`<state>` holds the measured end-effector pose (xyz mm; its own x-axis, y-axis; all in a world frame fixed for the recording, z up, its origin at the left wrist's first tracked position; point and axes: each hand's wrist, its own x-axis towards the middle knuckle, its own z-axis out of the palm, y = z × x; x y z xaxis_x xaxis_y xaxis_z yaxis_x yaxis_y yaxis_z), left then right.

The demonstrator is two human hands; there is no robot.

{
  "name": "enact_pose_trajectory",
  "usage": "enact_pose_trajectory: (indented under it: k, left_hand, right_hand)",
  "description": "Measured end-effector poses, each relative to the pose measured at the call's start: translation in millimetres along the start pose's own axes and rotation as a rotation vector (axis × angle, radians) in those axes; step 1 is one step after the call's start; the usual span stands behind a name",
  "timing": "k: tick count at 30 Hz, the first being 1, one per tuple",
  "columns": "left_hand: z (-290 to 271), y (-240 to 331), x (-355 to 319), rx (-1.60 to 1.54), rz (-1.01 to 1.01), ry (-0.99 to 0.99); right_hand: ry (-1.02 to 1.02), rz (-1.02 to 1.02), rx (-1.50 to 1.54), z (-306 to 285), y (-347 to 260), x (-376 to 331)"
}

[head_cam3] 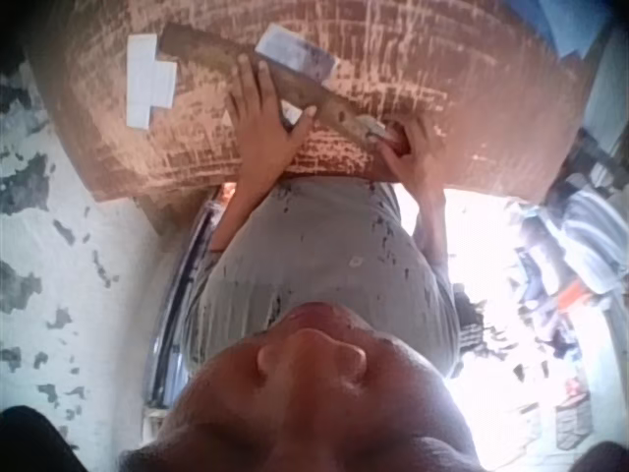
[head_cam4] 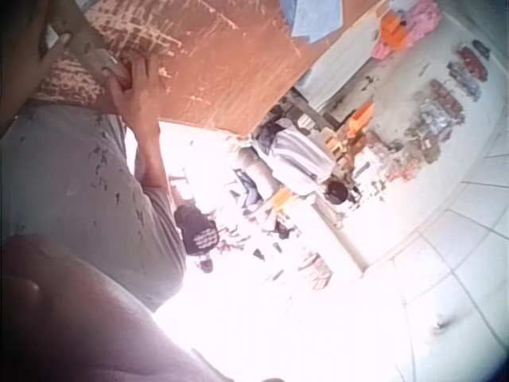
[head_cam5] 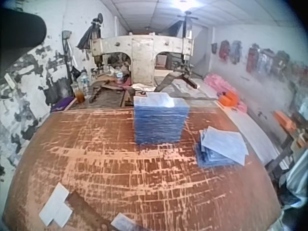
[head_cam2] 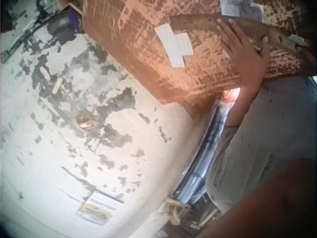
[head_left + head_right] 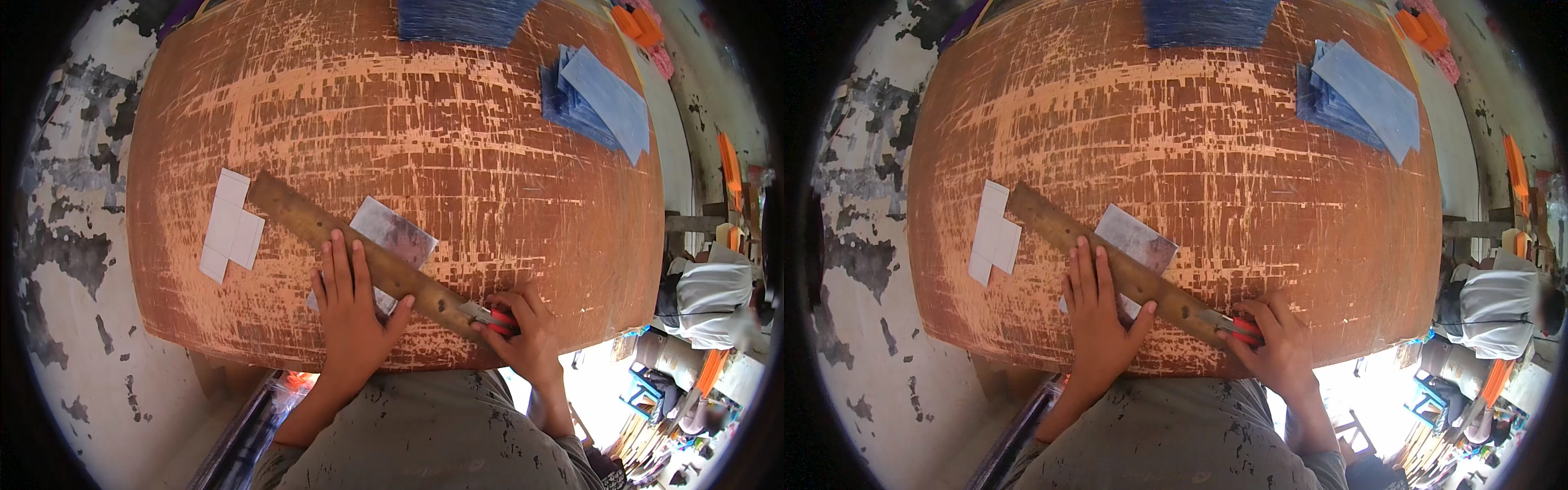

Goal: The person uses a utility knife and a wooden ruler to cut rectangular sheets from a larger piece of metallic film on a workshop table.

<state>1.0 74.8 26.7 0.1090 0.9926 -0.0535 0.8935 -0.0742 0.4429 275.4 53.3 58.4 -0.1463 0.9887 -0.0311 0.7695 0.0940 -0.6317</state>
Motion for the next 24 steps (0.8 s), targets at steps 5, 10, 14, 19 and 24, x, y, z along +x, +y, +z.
enact_pose_trajectory:
  k: [5, 10, 14, 19, 24]
  left_hand:
    - [0.5, 0.0, 0.0, 0.006, -0.008, -0.011]
    - [-2.8, 1.1, 0.8, -0.005, -0.019, -0.025]
    - [-6.6, 3.0, -0.6, 0.031, -0.050, -0.051]
    - [-12.9, 4.9, 1.9, 0.007, -0.065, -0.041]
    - [-16.3, 5.0, 5.2, -0.002, -0.069, -0.033]
  right_hand:
    - [-0.032, -0.013, -0.012, 0.4, 4.5, 1.4]
    - [-0.048, -0.016, -0.009, -2.3, 2.9, 4.7]
    - [-0.074, 0.002, 0.011, -8.5, -1.2, 8.2]
    - [-0.081, 0.052, 0.038, -19.9, -21.8, 21.5]
    - [-0.121, -0.107, -0.088, 0.6, -48.6, 48.8]
